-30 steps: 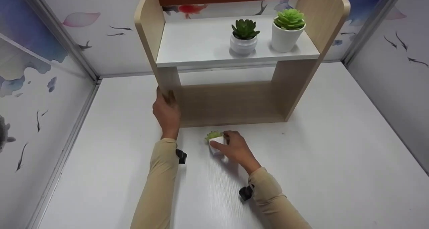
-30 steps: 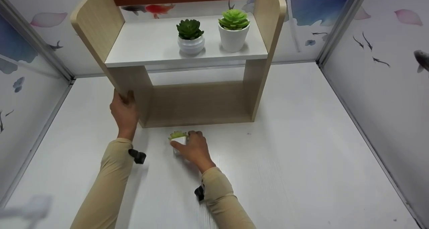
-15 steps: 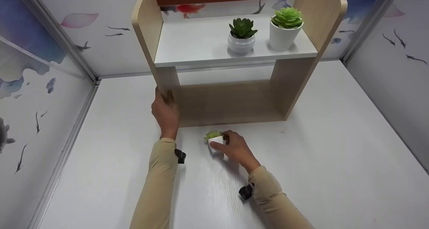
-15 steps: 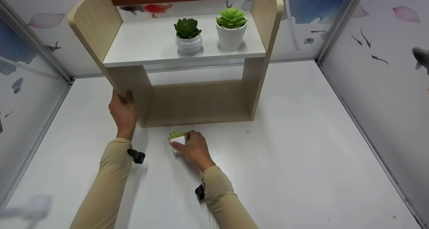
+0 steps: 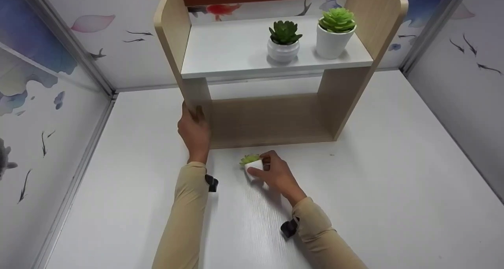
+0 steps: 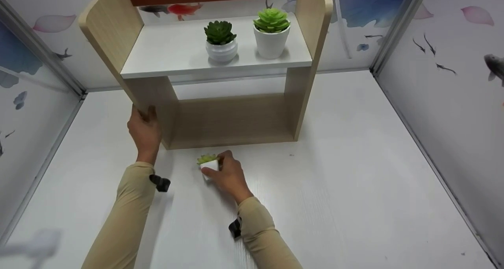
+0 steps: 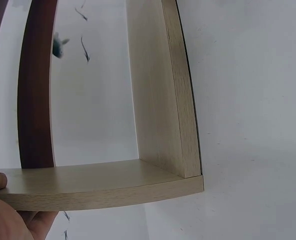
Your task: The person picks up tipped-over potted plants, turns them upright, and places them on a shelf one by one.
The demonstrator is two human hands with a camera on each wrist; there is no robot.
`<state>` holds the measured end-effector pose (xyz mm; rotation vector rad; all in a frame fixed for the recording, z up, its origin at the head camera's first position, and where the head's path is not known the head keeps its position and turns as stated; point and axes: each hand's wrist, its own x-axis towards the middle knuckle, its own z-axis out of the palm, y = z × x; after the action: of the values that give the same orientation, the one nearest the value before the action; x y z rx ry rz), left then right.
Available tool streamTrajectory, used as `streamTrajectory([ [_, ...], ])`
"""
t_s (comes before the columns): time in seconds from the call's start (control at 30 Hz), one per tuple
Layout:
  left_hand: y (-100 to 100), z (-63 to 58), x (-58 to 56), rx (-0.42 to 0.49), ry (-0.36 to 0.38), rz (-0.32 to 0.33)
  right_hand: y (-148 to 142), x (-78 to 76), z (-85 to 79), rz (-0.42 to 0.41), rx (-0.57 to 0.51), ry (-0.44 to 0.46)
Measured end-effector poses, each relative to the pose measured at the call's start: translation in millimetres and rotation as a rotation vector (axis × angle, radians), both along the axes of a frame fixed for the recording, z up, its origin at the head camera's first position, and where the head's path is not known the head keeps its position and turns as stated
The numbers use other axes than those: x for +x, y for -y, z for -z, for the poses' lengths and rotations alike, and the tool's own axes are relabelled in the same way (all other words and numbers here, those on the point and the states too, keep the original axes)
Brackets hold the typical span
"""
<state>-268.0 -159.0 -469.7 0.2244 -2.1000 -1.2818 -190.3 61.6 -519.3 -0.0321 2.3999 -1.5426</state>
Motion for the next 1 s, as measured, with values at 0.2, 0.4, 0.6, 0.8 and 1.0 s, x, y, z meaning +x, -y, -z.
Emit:
streamTrajectory([
  [0.2, 0.1, 0.5, 0.3, 0.002, -0.009, 0.006, -0.3, 0.3, 1.3, 0.016, -0.025, -0.007],
  [0.4, 0.6, 1.3, 0.0, -0.002, -0.022, 0.001, -0.3, 2.9, 3.1, 0.011, -0.013, -0.050],
  [0.6, -0.2, 1.4, -0.9, -0.008, -0.022, 0.002, -1.6, 5.0, 4.1, 0.016, -0.022, -0.084],
  [0.8, 0.5, -0.5, -0.7, -0.026, -0.037, -0.006, -2.2, 7.2, 5.1, 0.012, -0.046, -0.103],
  [1.0, 0.8, 0.4, 0.2, -0.033, -0.027, -0.010, -3.6, 10.1, 6.7, 0.010, -0.060, -0.112],
])
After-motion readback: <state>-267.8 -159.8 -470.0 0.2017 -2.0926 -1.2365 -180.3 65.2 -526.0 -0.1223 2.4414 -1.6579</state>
